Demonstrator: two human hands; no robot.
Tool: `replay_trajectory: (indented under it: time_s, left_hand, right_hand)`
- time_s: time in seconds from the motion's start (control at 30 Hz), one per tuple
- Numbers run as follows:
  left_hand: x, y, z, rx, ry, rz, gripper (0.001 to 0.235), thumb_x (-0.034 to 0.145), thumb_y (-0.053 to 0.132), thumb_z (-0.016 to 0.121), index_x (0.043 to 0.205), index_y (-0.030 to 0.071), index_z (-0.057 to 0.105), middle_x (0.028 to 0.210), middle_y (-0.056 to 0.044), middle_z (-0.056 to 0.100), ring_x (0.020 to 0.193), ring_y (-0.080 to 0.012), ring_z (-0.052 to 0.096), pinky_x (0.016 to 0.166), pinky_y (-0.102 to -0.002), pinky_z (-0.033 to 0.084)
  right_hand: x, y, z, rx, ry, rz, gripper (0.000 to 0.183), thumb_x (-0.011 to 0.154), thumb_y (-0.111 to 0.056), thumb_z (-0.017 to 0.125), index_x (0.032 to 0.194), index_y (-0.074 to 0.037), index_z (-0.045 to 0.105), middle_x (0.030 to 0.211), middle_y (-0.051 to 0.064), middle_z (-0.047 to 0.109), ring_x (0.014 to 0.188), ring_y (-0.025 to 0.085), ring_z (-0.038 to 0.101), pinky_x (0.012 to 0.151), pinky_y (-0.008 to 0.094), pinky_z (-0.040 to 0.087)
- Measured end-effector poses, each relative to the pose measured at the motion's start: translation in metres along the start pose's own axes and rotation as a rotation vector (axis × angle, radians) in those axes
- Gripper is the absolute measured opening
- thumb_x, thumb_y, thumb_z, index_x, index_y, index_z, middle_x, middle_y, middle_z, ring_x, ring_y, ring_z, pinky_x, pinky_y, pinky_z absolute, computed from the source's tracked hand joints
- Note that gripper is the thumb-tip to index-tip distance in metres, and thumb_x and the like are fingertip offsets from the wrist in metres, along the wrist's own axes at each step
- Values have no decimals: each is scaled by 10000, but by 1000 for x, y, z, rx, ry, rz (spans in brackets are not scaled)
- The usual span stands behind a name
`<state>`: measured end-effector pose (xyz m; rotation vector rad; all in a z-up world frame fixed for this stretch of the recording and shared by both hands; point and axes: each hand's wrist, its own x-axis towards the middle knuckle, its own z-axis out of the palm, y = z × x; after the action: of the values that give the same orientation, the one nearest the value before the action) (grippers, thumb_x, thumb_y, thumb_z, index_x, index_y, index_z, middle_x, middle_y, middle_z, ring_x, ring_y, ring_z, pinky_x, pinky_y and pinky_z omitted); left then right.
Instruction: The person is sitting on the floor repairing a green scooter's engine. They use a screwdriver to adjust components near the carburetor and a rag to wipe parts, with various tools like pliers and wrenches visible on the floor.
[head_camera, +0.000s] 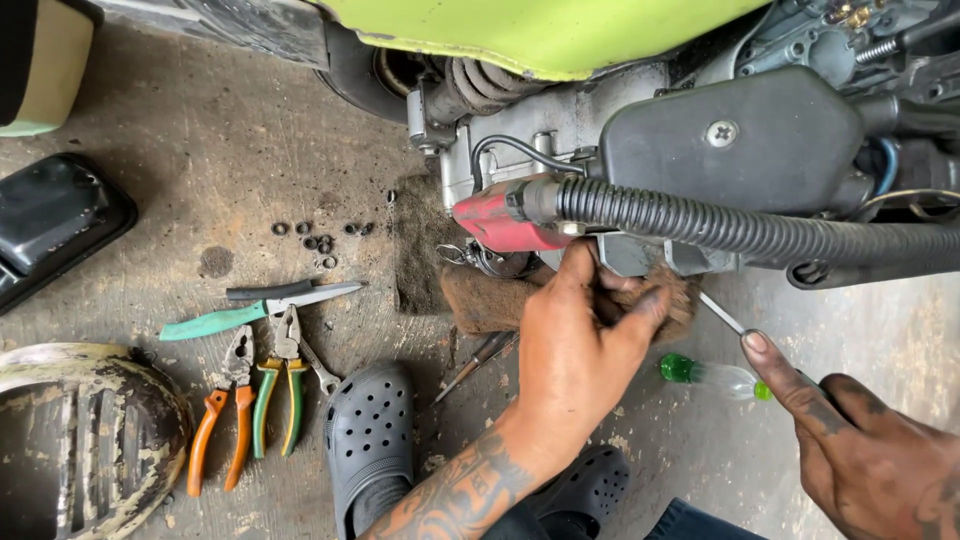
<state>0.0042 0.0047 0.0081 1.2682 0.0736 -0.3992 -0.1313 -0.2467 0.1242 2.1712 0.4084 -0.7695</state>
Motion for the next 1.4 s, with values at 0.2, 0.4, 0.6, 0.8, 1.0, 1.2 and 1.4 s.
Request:
replay_trajectory:
  time_s: [0.2,0.4,0.6,0.8,1.0,1.2,1.4]
  left_hand:
    - [-1,-3,-5,-33,1,49,99,860,85,664,930,48,604,714,-9,636,539,-133,564,503,-298,489]
    - [0,-13,-13,-277,-78,-39,177,1038,127,483,970,37,620,681,-27,662,582,-127,661,557,-269,576]
    - [6,-17,-12,-397,-73,-41,154,1009,91,520,914,4,605,668,-51,645,550,-125,623,545,-264,584]
    - [4,-2,-16,-81,-16,-109,87,853,122,739,853,56,682,649,37,592,524,-82,479,483,-250,423]
    - [0,-2,-5,-30,-22,-108,276,745,170,825,940,42,677,725,14,664,524,-99,562,480,-258,479]
    - [-2,-6,-5,124,-14,-45,497,714,285,824,1097,47,618,893,-27,721,606,-158,668,527,-304,556]
    - [1,-4,-17,160,-76,-52,442,730,306,810,1033,43,623,898,-27,729,643,-185,699,579,-323,581]
  right_hand:
    - [25,-9,-60,-64,-78,268,814,915,-316,522,1654,-452,210,756,-149,665,394,21,626,394,157,479]
    - [55,-15,-104,-89,90,179,828,849,-287,602,1596,-501,317,856,-124,637,397,79,589,366,232,547]
    - [67,-12,-111,-97,157,100,808,867,-321,553,1613,-481,286,895,-81,615,334,108,573,311,245,526]
    - [47,-5,-66,-16,-78,123,873,877,-316,520,1634,-498,124,814,-158,650,413,50,636,369,199,547]
    - [13,-16,-16,-2,-109,245,844,916,-313,494,1668,-425,127,730,-144,631,440,33,587,440,169,431]
    - [4,-16,-15,10,210,-25,828,776,-129,586,1556,2,340,1438,108,602,679,135,707,376,206,548]
    - [-1,-22,-8,99,142,66,855,762,-68,612,1568,-78,329,1531,58,532,636,127,695,554,262,658]
